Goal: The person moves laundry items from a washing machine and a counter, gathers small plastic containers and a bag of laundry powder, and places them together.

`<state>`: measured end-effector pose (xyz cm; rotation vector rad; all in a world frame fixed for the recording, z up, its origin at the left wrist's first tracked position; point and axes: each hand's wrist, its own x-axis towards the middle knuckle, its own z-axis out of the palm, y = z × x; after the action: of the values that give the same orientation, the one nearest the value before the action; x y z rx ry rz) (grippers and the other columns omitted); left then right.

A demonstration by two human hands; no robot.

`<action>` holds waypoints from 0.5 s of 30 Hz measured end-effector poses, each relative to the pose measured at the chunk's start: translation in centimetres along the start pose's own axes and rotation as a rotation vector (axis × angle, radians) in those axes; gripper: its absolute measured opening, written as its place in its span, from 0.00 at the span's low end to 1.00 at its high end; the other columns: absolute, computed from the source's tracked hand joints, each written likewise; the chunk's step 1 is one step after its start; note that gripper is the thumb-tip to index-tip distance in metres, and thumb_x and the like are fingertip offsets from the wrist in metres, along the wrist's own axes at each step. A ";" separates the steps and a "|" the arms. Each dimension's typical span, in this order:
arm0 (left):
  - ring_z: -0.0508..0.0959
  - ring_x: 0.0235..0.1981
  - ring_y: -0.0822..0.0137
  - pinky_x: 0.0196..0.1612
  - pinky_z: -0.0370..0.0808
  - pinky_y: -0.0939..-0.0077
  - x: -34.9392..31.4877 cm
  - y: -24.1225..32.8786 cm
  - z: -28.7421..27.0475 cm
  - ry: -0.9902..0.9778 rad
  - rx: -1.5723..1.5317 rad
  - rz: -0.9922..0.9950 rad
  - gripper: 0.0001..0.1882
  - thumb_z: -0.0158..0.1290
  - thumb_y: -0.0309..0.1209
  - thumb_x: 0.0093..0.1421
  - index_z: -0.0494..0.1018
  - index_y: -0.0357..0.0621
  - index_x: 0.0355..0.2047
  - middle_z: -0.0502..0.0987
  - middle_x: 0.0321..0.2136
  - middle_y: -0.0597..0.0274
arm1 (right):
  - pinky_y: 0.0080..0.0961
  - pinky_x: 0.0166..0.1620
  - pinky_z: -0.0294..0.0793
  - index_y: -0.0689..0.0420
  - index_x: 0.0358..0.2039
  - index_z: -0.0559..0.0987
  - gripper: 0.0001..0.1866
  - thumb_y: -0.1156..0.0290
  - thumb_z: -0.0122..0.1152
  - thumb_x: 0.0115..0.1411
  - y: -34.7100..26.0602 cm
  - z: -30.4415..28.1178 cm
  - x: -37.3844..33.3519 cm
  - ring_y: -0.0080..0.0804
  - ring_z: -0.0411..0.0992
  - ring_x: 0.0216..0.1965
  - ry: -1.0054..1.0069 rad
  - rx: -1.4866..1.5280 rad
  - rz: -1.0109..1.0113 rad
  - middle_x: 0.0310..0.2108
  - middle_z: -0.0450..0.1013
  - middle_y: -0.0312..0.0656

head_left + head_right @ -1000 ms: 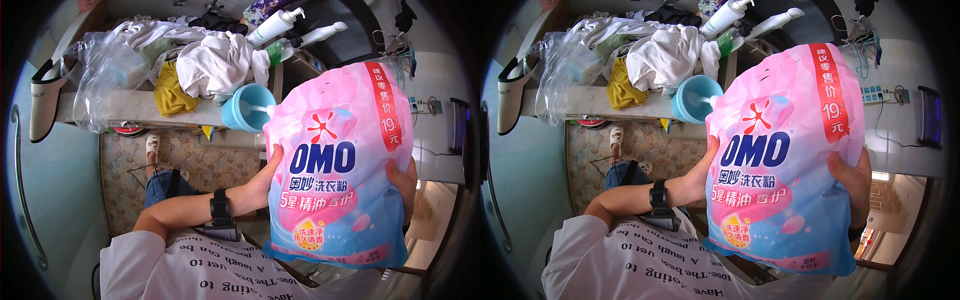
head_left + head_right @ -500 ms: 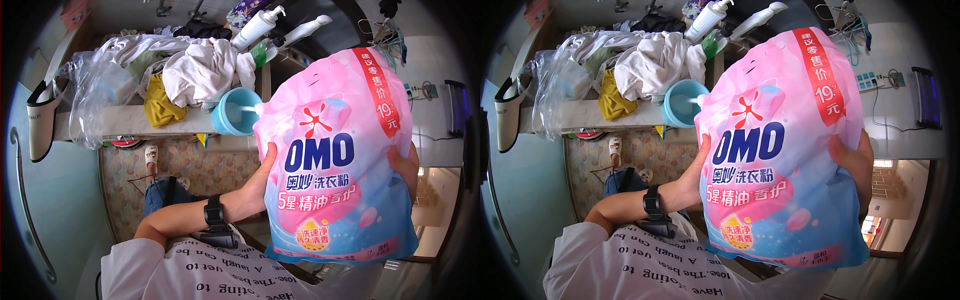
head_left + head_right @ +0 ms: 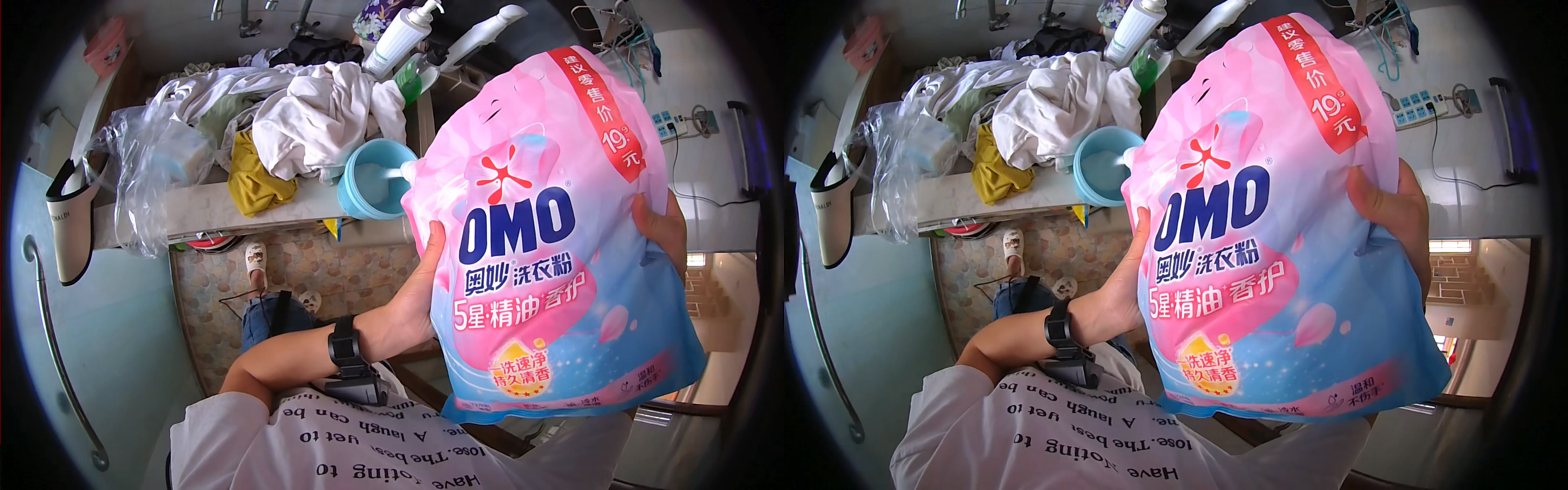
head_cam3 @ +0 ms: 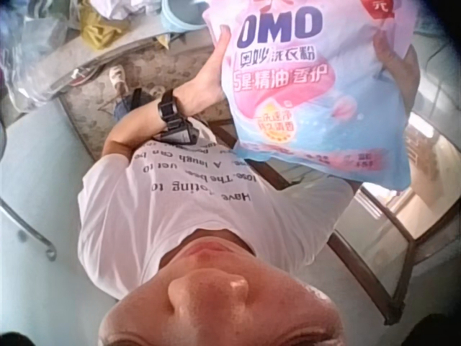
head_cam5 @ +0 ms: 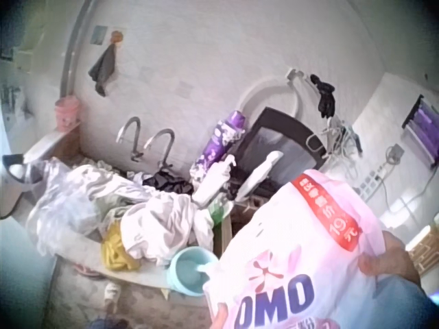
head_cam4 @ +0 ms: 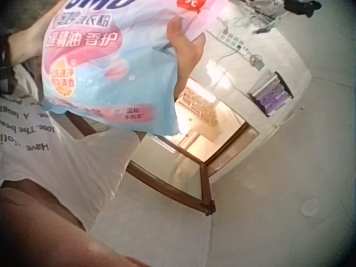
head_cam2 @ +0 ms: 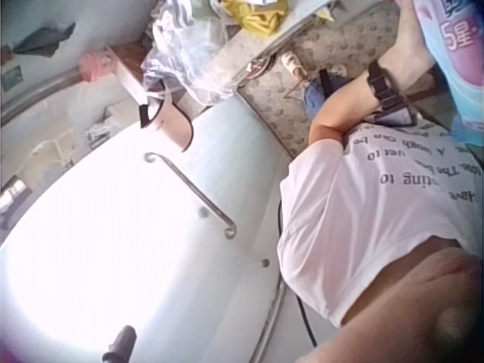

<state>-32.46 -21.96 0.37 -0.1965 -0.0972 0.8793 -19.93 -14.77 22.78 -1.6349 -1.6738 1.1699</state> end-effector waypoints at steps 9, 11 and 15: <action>0.69 0.51 0.60 0.52 0.69 0.58 -0.3 -0.4 0.3 0.026 -0.053 -0.031 0.41 0.39 0.65 0.50 0.59 0.51 0.56 0.66 0.52 0.57 | 0.34 0.42 0.74 0.62 0.51 0.61 0.32 0.59 0.61 0.52 -0.1 -0.4 0.4 0.40 0.72 0.39 -0.072 0.018 0.071 0.42 0.70 0.50; 0.70 0.49 0.60 0.51 0.69 0.59 -0.4 -0.4 0.4 0.088 -0.008 -0.006 0.40 0.40 0.65 0.50 0.59 0.51 0.55 0.67 0.52 0.57 | 0.34 0.42 0.74 0.63 0.51 0.62 0.31 0.59 0.61 0.52 0.2 -0.6 0.6 0.40 0.72 0.39 -0.052 0.014 0.066 0.42 0.70 0.50; 0.70 0.49 0.61 0.51 0.70 0.59 -0.5 -0.2 0.3 0.073 -0.056 -0.006 0.39 0.41 0.64 0.50 0.60 0.50 0.55 0.67 0.51 0.57 | 0.30 0.39 0.74 0.62 0.45 0.67 0.26 0.61 0.62 0.50 0.0 0.3 0.9 0.35 0.73 0.34 -0.038 0.051 0.032 0.36 0.72 0.47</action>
<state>-32.67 -22.43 0.75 -0.2802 -0.0544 0.8627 -20.34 -14.00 22.48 -1.6232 -1.6331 1.2568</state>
